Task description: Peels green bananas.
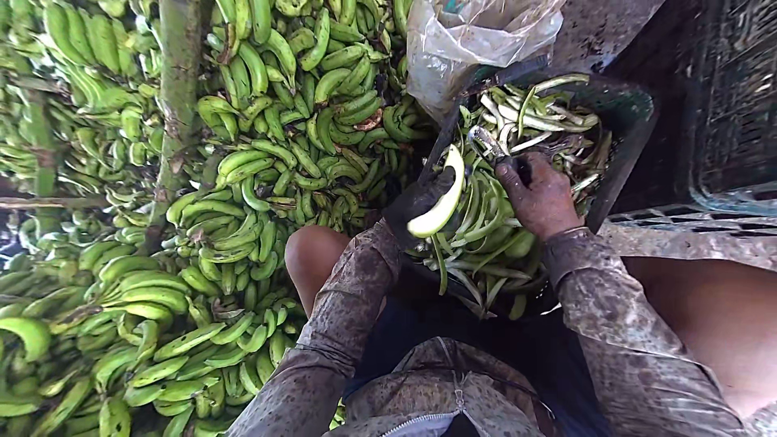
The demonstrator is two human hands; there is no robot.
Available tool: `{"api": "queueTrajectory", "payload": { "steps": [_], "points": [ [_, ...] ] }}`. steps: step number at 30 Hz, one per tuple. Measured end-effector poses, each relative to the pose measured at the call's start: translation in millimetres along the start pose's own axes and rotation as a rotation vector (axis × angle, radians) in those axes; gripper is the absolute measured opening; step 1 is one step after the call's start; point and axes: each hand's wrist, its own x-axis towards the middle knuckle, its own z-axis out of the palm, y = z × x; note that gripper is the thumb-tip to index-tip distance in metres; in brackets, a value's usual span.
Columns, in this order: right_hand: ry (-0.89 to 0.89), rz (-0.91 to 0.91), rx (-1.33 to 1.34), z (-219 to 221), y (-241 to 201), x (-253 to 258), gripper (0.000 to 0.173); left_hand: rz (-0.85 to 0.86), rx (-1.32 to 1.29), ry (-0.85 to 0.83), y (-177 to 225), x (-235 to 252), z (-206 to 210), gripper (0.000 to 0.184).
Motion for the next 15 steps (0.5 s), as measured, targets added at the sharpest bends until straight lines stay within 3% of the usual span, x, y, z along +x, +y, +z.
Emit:
{"api": "queueTrajectory", "payload": {
  "steps": [3,6,8,11,15],
  "points": [
    [-0.026,-0.089,0.069,8.9,-3.5,-16.8,0.053,0.244,-0.024,0.398,-7.9,13.3,2.9,0.043],
    [-0.095,-0.226,0.090,23.9,-3.3,-31.1,0.052,0.390,-0.291,0.536,-3.1,24.8,-2.9,0.041],
    [-0.138,-0.237,0.059,30.9,-1.2,-33.9,0.052,0.413,-0.347,0.573,0.4,25.4,-6.4,0.049],
    [-0.128,-0.200,0.007,33.2,1.0,-28.3,0.052,0.445,-0.368,0.614,3.4,26.8,-2.1,0.044],
    [-0.104,-0.167,0.036,26.6,1.1,-13.0,0.053,0.431,-0.162,0.479,-1.0,23.9,9.8,0.034]
  ]
}}
